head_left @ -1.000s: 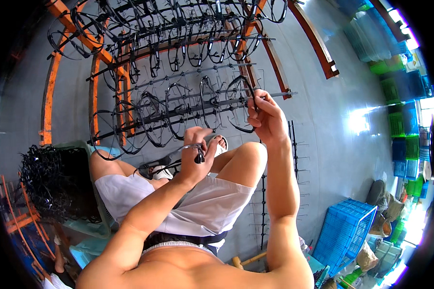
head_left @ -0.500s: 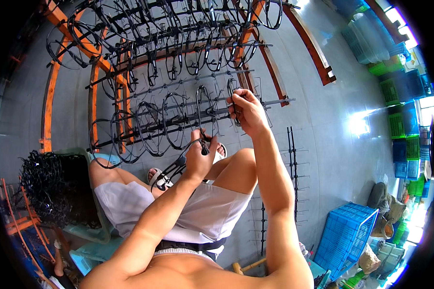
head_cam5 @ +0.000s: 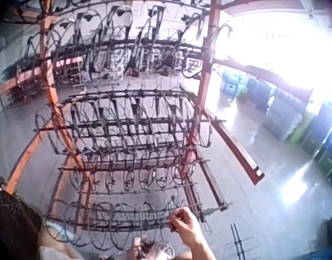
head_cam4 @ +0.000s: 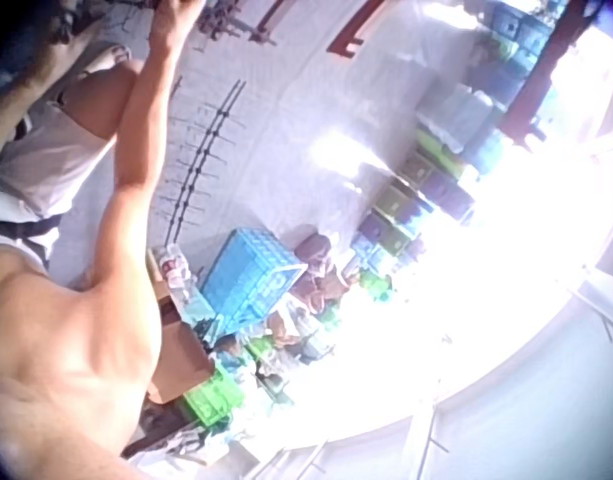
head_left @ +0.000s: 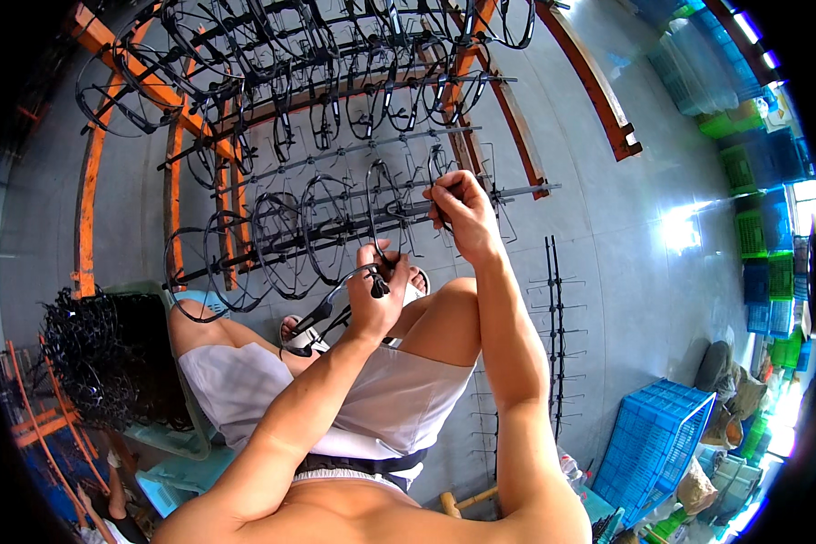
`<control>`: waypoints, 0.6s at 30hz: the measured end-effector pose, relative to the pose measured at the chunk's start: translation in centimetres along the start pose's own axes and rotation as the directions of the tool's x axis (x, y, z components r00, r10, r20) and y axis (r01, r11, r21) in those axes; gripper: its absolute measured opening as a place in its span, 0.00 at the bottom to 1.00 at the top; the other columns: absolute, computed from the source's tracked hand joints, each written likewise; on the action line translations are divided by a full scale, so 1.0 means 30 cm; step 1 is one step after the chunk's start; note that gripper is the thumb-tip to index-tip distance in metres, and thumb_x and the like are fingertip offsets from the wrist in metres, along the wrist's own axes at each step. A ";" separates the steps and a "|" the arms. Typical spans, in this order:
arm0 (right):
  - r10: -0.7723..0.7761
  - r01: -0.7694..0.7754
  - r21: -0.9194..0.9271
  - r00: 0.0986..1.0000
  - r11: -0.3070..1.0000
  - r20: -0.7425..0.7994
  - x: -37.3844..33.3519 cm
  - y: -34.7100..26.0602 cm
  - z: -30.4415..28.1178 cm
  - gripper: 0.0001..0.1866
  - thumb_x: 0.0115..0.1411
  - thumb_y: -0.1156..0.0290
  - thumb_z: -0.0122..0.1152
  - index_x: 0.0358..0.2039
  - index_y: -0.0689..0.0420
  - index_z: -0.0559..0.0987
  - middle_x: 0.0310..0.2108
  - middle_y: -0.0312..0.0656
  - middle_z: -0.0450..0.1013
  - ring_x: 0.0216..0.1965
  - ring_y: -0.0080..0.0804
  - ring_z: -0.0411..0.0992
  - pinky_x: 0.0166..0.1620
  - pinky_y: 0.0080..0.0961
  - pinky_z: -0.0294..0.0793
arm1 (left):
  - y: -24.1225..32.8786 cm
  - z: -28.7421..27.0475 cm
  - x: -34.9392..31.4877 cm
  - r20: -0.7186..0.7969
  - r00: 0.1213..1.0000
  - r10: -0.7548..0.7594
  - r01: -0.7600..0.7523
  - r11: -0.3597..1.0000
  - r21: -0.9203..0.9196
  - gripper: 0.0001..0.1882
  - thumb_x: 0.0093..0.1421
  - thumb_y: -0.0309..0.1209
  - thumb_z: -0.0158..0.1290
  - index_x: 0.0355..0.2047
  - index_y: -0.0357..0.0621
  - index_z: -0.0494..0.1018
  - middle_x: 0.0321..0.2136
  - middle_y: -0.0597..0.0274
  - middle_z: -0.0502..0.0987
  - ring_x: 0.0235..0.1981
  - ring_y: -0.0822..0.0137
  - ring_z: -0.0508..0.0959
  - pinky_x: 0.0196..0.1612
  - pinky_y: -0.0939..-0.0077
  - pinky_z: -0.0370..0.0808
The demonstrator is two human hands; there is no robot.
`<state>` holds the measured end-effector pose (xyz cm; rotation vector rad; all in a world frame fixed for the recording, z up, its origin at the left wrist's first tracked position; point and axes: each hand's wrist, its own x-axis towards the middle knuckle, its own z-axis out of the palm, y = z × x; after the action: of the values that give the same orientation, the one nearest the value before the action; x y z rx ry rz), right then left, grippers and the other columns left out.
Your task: The person sits on a chair and repeatedly picks up black wire loops from a basket, then attaches them to a metal rack structure. The person handles the wire loops one at a time, twisting or hooking them onto the rack.
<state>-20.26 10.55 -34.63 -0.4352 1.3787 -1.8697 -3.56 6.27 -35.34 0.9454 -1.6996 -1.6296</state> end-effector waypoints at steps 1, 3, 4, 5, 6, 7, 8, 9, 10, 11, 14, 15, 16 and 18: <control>-0.008 0.008 -0.059 1.000 0.998 -0.001 -0.007 -0.005 0.003 0.04 0.60 0.75 0.54 0.34 0.56 0.69 0.31 0.41 0.73 0.24 0.20 0.69 0.25 0.17 0.68 | 0.003 0.001 0.002 0.003 1.000 -0.014 0.014 1.000 -0.022 0.15 0.55 0.23 0.56 0.40 0.35 0.64 0.24 0.64 0.74 0.23 0.78 0.71 0.27 0.82 0.70; 0.000 0.001 -0.172 1.000 0.985 0.006 -0.026 -0.017 0.008 0.03 0.60 0.75 0.55 0.34 0.58 0.70 0.31 0.42 0.74 0.25 0.20 0.70 0.27 0.18 0.70 | 0.011 0.003 0.005 0.010 0.999 -0.043 0.044 0.997 -0.068 0.15 0.55 0.23 0.56 0.41 0.35 0.64 0.25 0.65 0.74 0.23 0.79 0.71 0.28 0.84 0.69; 0.009 -0.009 -0.141 1.000 0.990 -0.002 -0.030 -0.022 0.008 0.04 0.60 0.75 0.55 0.34 0.59 0.70 0.30 0.41 0.73 0.25 0.20 0.70 0.26 0.18 0.71 | 0.004 0.003 0.010 0.006 0.999 -0.045 0.045 0.998 -0.048 0.16 0.55 0.23 0.56 0.42 0.36 0.64 0.25 0.65 0.74 0.23 0.79 0.70 0.28 0.84 0.69; 0.019 -0.020 -0.109 1.000 0.994 -0.011 -0.035 -0.025 0.009 0.04 0.60 0.75 0.55 0.33 0.59 0.70 0.29 0.41 0.73 0.24 0.20 0.70 0.26 0.18 0.71 | -0.013 -0.001 0.017 0.002 0.999 -0.048 0.048 0.998 -0.027 0.16 0.55 0.23 0.56 0.42 0.36 0.63 0.25 0.66 0.73 0.24 0.80 0.70 0.28 0.85 0.69; 0.029 -0.031 -0.077 0.999 0.997 -0.020 -0.041 -0.030 0.011 0.04 0.60 0.75 0.55 0.33 0.60 0.70 0.29 0.40 0.73 0.24 0.20 0.70 0.26 0.18 0.71 | -0.031 -0.006 0.025 -0.001 0.999 -0.051 0.051 0.999 -0.006 0.17 0.55 0.23 0.56 0.43 0.36 0.63 0.26 0.66 0.73 0.24 0.80 0.70 0.29 0.85 0.68; 0.049 -0.053 -0.093 0.998 0.994 -0.040 -0.045 -0.042 0.011 0.05 0.59 0.74 0.56 0.34 0.60 0.70 0.29 0.41 0.74 0.24 0.22 0.71 0.27 0.20 0.73 | -0.049 -0.011 0.036 0.003 1.000 -0.030 0.030 0.999 -0.012 0.18 0.56 0.23 0.56 0.44 0.36 0.62 0.27 0.67 0.73 0.25 0.81 0.69 0.30 0.86 0.68; 0.088 -0.092 -0.074 0.995 0.993 -0.051 -0.054 -0.052 0.011 0.05 0.59 0.74 0.56 0.34 0.60 0.70 0.29 0.41 0.74 0.25 0.23 0.72 0.28 0.21 0.74 | -0.047 -0.007 0.042 -0.009 1.000 0.015 -0.015 1.000 -0.023 0.18 0.56 0.23 0.55 0.44 0.35 0.62 0.27 0.67 0.73 0.26 0.81 0.70 0.30 0.87 0.68; 0.127 -0.130 -0.055 0.990 0.990 -0.060 -0.061 -0.065 0.016 0.06 0.59 0.73 0.56 0.34 0.60 0.70 0.29 0.42 0.73 0.25 0.23 0.72 0.29 0.21 0.75 | -0.048 -0.007 0.048 -0.025 0.999 0.031 -0.031 0.999 -0.023 0.18 0.55 0.23 0.55 0.44 0.36 0.62 0.26 0.65 0.74 0.25 0.79 0.71 0.30 0.84 0.70; 0.166 -0.168 -0.035 0.984 0.985 -0.067 -0.068 -0.074 0.019 0.06 0.59 0.73 0.57 0.34 0.60 0.70 0.28 0.42 0.73 0.25 0.24 0.72 0.29 0.22 0.75 | -0.053 -0.010 0.052 -0.041 0.998 0.046 -0.047 0.999 -0.023 0.18 0.55 0.24 0.56 0.44 0.36 0.63 0.26 0.64 0.75 0.24 0.77 0.73 0.30 0.81 0.72; 0.176 -0.178 -0.030 0.983 0.984 -0.054 -0.069 -0.085 0.018 0.07 0.59 0.72 0.57 0.33 0.61 0.71 0.28 0.43 0.73 0.26 0.26 0.73 0.30 0.22 0.76 | -0.046 -0.007 0.059 -0.040 0.998 0.044 -0.045 0.999 -0.013 0.19 0.55 0.24 0.56 0.45 0.35 0.63 0.26 0.64 0.75 0.25 0.77 0.73 0.31 0.81 0.72; 0.200 -0.201 -0.029 0.979 0.979 -0.038 -0.086 -0.094 0.003 0.07 0.59 0.73 0.57 0.33 0.62 0.71 0.28 0.43 0.73 0.26 0.27 0.74 0.30 0.23 0.77 | -0.010 -0.004 0.052 -0.030 1.000 0.006 -0.007 0.999 -0.036 0.20 0.56 0.22 0.55 0.47 0.35 0.61 0.28 0.65 0.74 0.26 0.80 0.71 0.31 0.86 0.69; 0.205 -0.206 -0.025 0.977 0.978 -0.053 -0.090 -0.102 0.006 0.07 0.59 0.72 0.57 0.33 0.62 0.71 0.28 0.44 0.73 0.26 0.28 0.74 0.30 0.25 0.78 | -0.017 -0.006 0.056 -0.028 0.999 0.016 -0.016 1.000 0.003 0.20 0.56 0.23 0.55 0.47 0.35 0.61 0.27 0.64 0.75 0.26 0.79 0.71 0.30 0.85 0.69; 0.203 -0.206 -0.035 0.977 0.978 -0.059 -0.090 -0.108 0.006 0.07 0.59 0.72 0.57 0.33 0.61 0.71 0.28 0.44 0.74 0.26 0.29 0.75 0.31 0.26 0.78 | -0.016 -0.006 0.056 -0.025 1.000 0.018 -0.018 1.000 0.009 0.20 0.56 0.23 0.55 0.47 0.35 0.61 0.27 0.65 0.75 0.26 0.79 0.71 0.30 0.85 0.69; 0.203 -0.206 -0.052 0.977 0.977 -0.070 -0.092 -0.111 0.005 0.07 0.59 0.71 0.57 0.33 0.59 0.71 0.29 0.43 0.74 0.27 0.29 0.76 0.33 0.27 0.80 | -0.015 -0.009 0.054 -0.018 1.000 0.022 -0.022 0.999 0.024 0.20 0.56 0.23 0.55 0.47 0.35 0.61 0.27 0.65 0.75 0.25 0.79 0.71 0.30 0.85 0.69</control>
<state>-19.59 12.92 -31.07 -0.2528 1.4660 -1.6918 -4.23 4.78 -35.87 0.9470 -1.7150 -1.5848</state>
